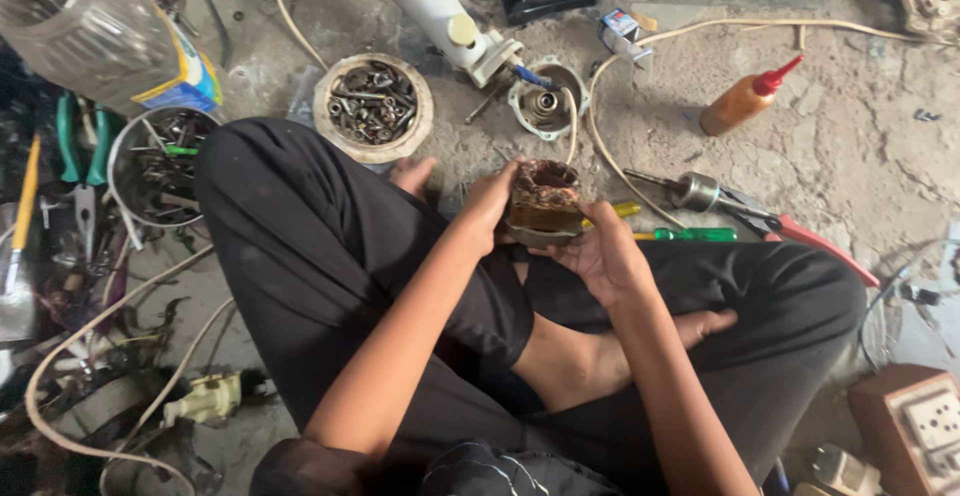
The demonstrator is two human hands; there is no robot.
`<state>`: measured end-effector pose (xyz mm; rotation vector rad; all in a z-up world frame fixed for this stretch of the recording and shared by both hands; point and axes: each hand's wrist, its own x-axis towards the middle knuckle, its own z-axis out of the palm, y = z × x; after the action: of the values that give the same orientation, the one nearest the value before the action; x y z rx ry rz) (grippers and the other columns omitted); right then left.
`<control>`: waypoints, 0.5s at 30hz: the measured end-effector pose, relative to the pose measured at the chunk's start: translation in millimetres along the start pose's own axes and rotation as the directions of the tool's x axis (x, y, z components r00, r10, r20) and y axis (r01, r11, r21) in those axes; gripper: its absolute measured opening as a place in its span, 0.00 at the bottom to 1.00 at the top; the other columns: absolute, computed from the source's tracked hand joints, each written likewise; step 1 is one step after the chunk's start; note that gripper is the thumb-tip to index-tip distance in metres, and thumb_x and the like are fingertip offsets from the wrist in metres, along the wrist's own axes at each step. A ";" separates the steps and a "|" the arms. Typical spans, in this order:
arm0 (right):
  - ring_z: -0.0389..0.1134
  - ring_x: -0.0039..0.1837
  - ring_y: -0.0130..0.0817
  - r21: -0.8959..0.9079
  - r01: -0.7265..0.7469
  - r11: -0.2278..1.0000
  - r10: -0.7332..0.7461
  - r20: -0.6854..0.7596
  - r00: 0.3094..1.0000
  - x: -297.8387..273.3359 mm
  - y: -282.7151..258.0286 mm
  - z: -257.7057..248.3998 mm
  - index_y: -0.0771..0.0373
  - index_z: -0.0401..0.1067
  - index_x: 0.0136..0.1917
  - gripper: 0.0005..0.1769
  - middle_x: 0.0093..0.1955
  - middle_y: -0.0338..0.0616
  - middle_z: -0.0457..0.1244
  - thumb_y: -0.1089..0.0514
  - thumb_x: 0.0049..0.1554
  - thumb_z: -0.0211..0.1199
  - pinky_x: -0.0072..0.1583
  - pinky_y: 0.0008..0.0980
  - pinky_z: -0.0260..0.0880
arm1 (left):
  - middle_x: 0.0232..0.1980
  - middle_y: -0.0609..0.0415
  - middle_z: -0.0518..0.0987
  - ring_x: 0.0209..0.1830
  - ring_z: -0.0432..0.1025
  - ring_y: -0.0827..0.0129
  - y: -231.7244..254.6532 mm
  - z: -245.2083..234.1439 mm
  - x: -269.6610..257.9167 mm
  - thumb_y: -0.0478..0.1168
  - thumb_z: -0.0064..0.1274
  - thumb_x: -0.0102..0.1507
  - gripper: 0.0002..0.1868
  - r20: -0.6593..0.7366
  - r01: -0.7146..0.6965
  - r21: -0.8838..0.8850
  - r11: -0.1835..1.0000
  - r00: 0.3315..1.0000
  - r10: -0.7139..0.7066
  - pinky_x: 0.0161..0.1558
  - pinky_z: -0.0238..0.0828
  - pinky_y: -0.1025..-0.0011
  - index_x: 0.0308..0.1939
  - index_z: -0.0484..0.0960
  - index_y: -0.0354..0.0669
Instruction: The person disassembles a small electric motor, removes the rotor, and uses a screwdriver to clean the commutator segments. They then reassemble the motor components.
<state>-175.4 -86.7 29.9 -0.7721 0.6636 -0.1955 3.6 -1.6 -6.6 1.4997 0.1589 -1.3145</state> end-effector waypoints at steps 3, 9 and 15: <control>0.74 0.53 0.53 0.009 -0.023 1.000 0.023 0.065 0.998 2.6 -1.6 -1.9 0.72 0.66 0.67 0.32 0.58 0.61 0.69 0.43 0.66 0.43 0.53 0.34 0.74 | 0.40 0.56 0.81 0.38 0.77 0.65 3.5 1.6 -7.3 0.73 0.51 0.57 0.31 -0.056 0.037 0.074 0.997 0.998 -0.033 0.32 0.73 0.60 0.47 0.80 0.54; 0.73 0.57 0.49 0.033 0.032 0.999 -0.035 0.075 0.997 -2.9 -1.7 7.2 0.71 0.63 0.70 0.30 0.61 0.61 0.68 0.46 0.67 0.43 0.58 0.39 0.75 | 0.41 0.58 0.83 0.37 0.77 0.66 7.2 -2.8 -20.1 0.79 0.48 0.55 0.35 0.259 0.104 -0.138 0.985 0.964 -0.066 0.30 0.68 0.64 0.47 0.81 0.60; 0.70 0.64 0.42 -0.101 0.111 0.989 -0.114 -0.028 0.993 -7.9 -0.5 23.4 0.66 0.50 0.79 0.35 0.68 0.52 0.63 0.59 0.61 0.50 0.60 0.49 0.74 | 0.46 0.56 0.86 0.43 0.81 0.64 5.9 -4.8 -27.1 0.74 0.48 0.57 0.36 0.272 0.142 -0.390 0.910 0.962 -0.034 0.44 0.79 0.58 0.50 0.84 0.50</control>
<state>-167.0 -70.3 46.4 -0.9043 0.6659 -0.2804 0.3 13.6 16.9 0.9671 0.3148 -1.4351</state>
